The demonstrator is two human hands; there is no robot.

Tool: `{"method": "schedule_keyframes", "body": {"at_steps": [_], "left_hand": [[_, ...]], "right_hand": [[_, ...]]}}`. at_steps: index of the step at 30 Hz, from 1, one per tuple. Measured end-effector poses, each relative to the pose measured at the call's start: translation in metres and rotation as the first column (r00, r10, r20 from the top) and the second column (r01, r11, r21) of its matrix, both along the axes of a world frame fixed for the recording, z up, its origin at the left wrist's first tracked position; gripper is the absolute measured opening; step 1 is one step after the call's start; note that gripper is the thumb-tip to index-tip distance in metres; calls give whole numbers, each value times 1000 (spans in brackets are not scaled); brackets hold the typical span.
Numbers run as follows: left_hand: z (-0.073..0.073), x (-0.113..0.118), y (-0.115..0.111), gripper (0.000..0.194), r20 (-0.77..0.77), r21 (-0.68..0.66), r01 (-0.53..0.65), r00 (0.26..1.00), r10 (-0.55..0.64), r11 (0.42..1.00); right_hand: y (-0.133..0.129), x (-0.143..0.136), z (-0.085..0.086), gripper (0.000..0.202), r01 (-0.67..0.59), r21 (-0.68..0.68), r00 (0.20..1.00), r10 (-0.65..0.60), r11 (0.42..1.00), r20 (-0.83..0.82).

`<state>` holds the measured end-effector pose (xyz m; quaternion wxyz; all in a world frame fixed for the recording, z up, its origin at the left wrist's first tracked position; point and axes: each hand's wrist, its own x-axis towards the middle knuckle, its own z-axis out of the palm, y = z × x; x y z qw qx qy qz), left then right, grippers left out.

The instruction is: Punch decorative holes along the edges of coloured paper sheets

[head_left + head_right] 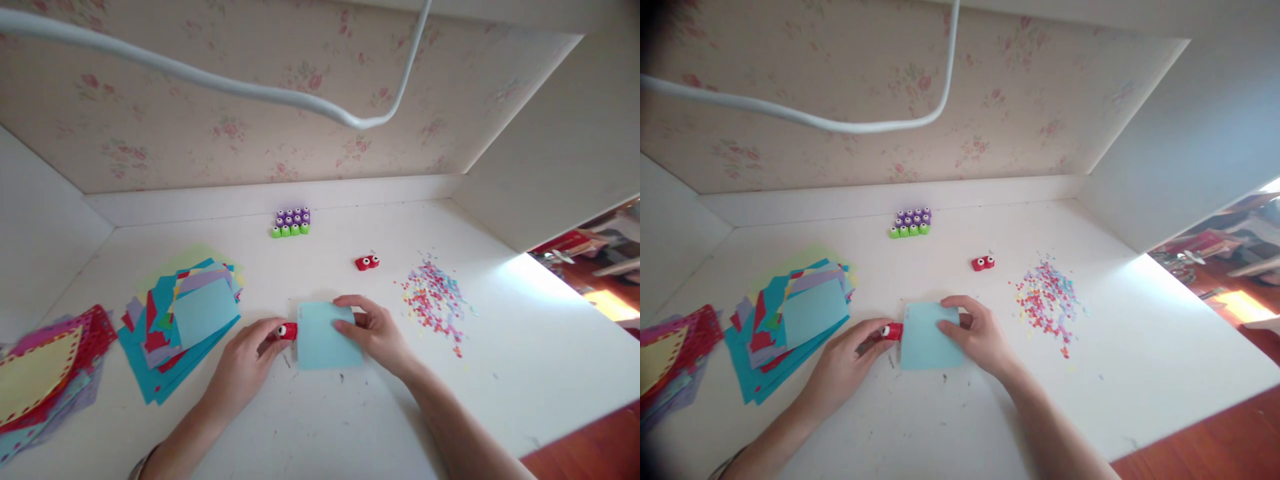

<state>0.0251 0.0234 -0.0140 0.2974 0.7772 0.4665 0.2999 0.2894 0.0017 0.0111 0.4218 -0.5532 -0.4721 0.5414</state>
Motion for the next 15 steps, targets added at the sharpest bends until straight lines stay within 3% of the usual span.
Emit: {"method": "schedule_keyframes", "body": {"at_steps": [5,15], "left_hand": [[-3,-1,1,25,-22,40,-15,1000,16,999],[-3,-1,0,26,-19,72,14,1000,-13,997]], "right_hand": [[0,1,2,40,-13,-72,997,7,997,-79],[-1,-1,-3,37,-34,-57,998,37,998,55]]}}
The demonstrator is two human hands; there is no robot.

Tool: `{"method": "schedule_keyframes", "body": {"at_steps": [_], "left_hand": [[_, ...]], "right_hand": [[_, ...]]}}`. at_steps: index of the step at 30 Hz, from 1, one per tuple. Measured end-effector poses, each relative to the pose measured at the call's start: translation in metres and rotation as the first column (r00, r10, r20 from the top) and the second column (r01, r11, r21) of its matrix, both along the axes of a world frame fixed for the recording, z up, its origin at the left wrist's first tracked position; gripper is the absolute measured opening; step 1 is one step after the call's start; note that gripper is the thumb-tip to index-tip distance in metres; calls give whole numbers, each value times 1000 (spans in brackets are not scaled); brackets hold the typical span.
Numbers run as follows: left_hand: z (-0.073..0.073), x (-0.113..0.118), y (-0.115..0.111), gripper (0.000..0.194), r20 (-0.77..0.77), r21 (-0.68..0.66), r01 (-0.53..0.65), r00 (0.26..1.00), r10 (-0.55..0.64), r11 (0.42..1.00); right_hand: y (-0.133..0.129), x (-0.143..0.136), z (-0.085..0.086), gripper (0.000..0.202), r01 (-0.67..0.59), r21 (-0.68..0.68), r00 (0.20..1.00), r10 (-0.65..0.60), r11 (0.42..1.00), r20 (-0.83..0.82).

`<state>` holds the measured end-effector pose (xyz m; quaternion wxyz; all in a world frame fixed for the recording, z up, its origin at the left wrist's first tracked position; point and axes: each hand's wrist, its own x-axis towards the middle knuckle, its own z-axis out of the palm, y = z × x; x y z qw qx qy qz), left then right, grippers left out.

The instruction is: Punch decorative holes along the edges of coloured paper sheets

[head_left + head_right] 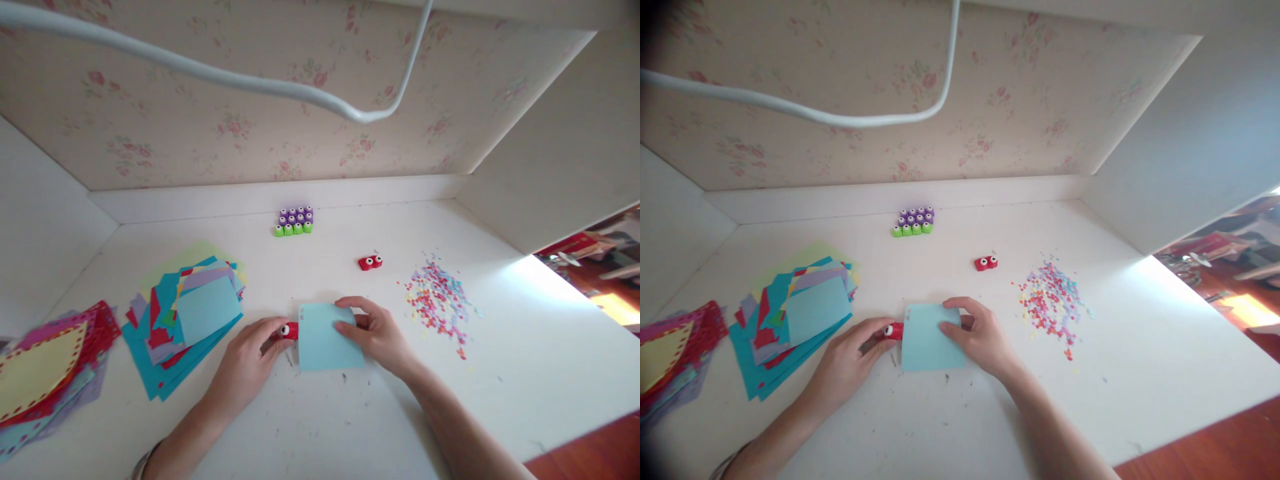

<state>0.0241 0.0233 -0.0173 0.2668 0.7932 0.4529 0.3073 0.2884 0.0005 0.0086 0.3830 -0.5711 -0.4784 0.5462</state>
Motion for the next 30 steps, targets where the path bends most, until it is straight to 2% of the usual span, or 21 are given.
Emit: {"method": "schedule_keyframes", "body": {"at_steps": [7,11,14,17,20,24,27,30], "left_hand": [[6,2,1,25,-18,93,44,999,-42,995],[11,5,0,23,-95,123,72,994,-61,990],[10,5,-3,25,-142,139,65,989,-45,988],[9,3,-7,32,-152,155,41,988,-17,987],[10,1,-8,32,-170,158,28,985,-1,987],[13,1,-7,26,-172,133,56,985,-32,990],[14,2,-6,25,-163,117,68,985,-48,991],[15,3,-6,25,-149,131,69,988,-49,989]], "right_hand": [[-1,2,-6,33,-32,81,991,20,996,135],[-1,0,-6,22,-102,248,951,21,963,308],[-3,-1,0,19,-245,368,883,50,897,466],[-5,0,9,25,-370,430,743,-15,824,669],[-7,1,12,33,-447,409,634,-41,796,772],[-6,0,8,39,-566,336,559,51,753,828],[-5,-3,6,39,-581,300,549,93,756,830],[-5,-4,7,38,-565,307,559,82,766,825]]}}
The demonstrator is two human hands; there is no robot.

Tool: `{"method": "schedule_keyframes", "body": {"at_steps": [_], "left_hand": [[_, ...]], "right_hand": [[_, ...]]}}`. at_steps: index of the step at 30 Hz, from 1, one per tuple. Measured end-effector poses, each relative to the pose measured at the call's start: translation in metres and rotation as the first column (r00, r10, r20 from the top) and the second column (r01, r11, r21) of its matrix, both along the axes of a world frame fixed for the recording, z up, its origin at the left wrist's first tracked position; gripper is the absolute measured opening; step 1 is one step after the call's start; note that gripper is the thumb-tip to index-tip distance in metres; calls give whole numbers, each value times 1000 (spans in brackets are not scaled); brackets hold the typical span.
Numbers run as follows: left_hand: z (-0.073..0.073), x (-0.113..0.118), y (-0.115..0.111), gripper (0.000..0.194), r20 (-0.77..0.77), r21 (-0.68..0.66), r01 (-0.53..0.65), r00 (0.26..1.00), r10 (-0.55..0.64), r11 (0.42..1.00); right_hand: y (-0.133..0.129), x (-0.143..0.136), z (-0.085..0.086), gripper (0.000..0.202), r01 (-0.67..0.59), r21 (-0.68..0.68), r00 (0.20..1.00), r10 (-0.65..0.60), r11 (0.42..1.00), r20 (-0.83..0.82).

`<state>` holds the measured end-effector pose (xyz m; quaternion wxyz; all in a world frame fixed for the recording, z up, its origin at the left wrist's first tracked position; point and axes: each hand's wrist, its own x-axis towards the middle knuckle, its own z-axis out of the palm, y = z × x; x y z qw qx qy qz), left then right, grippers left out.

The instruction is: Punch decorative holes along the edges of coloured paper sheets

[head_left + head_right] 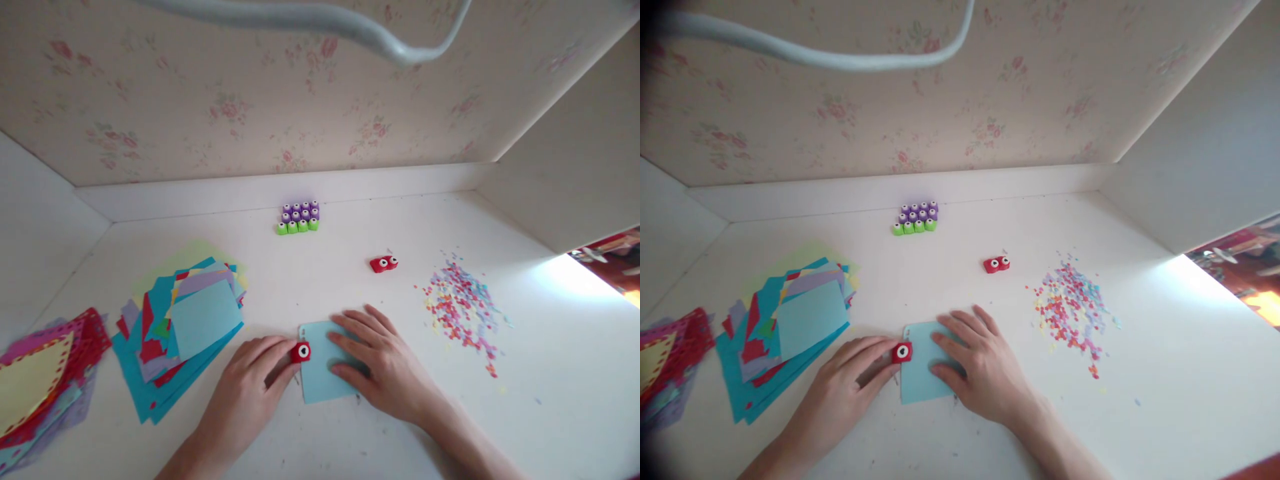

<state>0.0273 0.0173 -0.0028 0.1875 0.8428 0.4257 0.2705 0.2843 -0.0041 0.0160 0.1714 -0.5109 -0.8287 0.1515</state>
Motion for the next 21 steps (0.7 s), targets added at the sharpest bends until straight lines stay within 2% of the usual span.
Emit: {"method": "schedule_keyframes", "body": {"at_steps": [11,21], "left_hand": [[-3,-1,-1,27,3,9,-16,1000,16,1000],[-4,-2,1,24,17,17,-5,1000,4,1000]], "right_hand": [[0,1,0,37,-33,-12,998,33,999,58],[0,-1,2,36,-9,-6,1000,9,1000,12]]}}
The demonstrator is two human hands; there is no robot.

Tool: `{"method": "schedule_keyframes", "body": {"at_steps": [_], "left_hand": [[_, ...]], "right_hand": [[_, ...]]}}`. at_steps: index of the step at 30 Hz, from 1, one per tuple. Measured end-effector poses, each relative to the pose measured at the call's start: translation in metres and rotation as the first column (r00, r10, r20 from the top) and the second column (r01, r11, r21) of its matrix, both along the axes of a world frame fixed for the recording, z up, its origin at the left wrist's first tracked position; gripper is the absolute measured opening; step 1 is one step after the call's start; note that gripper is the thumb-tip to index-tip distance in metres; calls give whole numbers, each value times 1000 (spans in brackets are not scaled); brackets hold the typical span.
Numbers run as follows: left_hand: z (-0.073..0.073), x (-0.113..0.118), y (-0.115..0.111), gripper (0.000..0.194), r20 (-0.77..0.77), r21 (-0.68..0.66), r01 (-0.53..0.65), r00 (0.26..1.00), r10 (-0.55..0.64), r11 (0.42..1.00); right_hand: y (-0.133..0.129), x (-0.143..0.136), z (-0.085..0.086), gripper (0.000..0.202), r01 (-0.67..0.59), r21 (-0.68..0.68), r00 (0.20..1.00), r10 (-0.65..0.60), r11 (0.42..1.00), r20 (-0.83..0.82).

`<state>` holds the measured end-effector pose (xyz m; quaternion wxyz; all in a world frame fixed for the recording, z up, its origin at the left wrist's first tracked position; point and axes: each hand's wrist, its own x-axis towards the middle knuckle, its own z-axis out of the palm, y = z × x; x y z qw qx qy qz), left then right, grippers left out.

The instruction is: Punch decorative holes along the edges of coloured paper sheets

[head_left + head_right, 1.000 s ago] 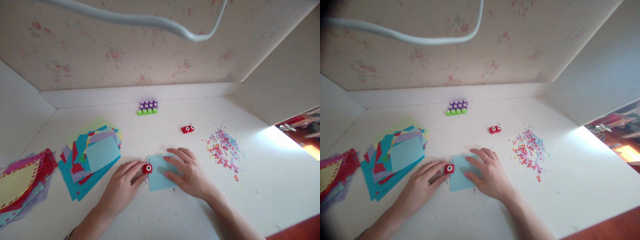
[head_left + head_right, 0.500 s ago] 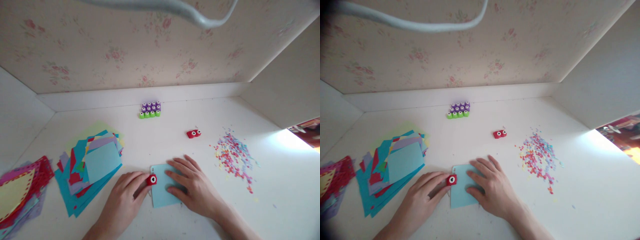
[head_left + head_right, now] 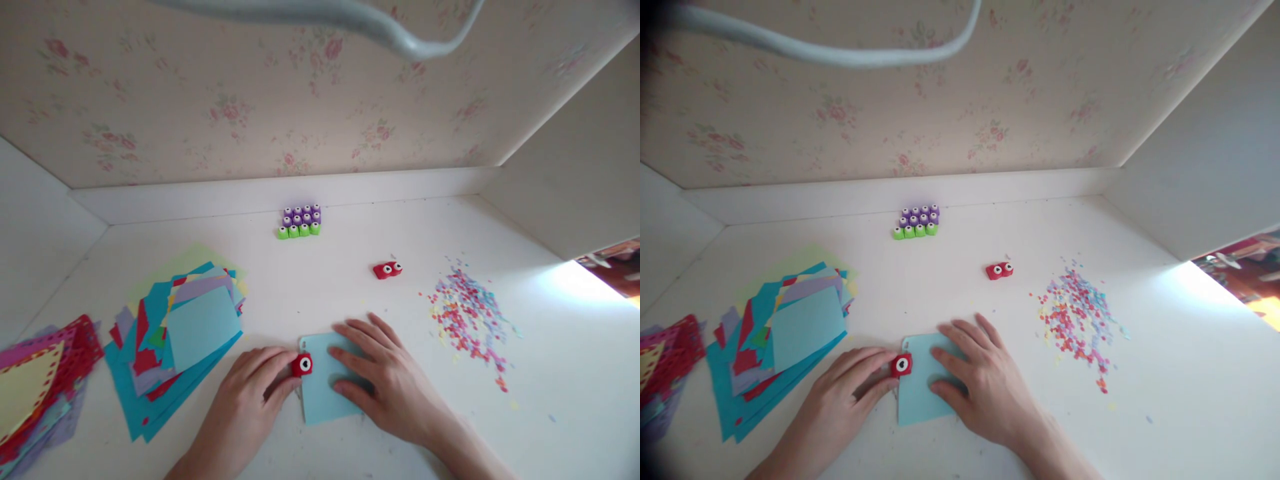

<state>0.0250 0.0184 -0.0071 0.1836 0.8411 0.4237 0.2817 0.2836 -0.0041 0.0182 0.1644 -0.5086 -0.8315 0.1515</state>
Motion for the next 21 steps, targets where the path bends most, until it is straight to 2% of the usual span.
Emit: {"method": "schedule_keyframes", "body": {"at_steps": [21], "left_hand": [[-2,-2,0,26,-2,-43,2,1000,-2,999]], "right_hand": [[0,1,0,36,8,-13,1000,-8,1000,-11]]}}
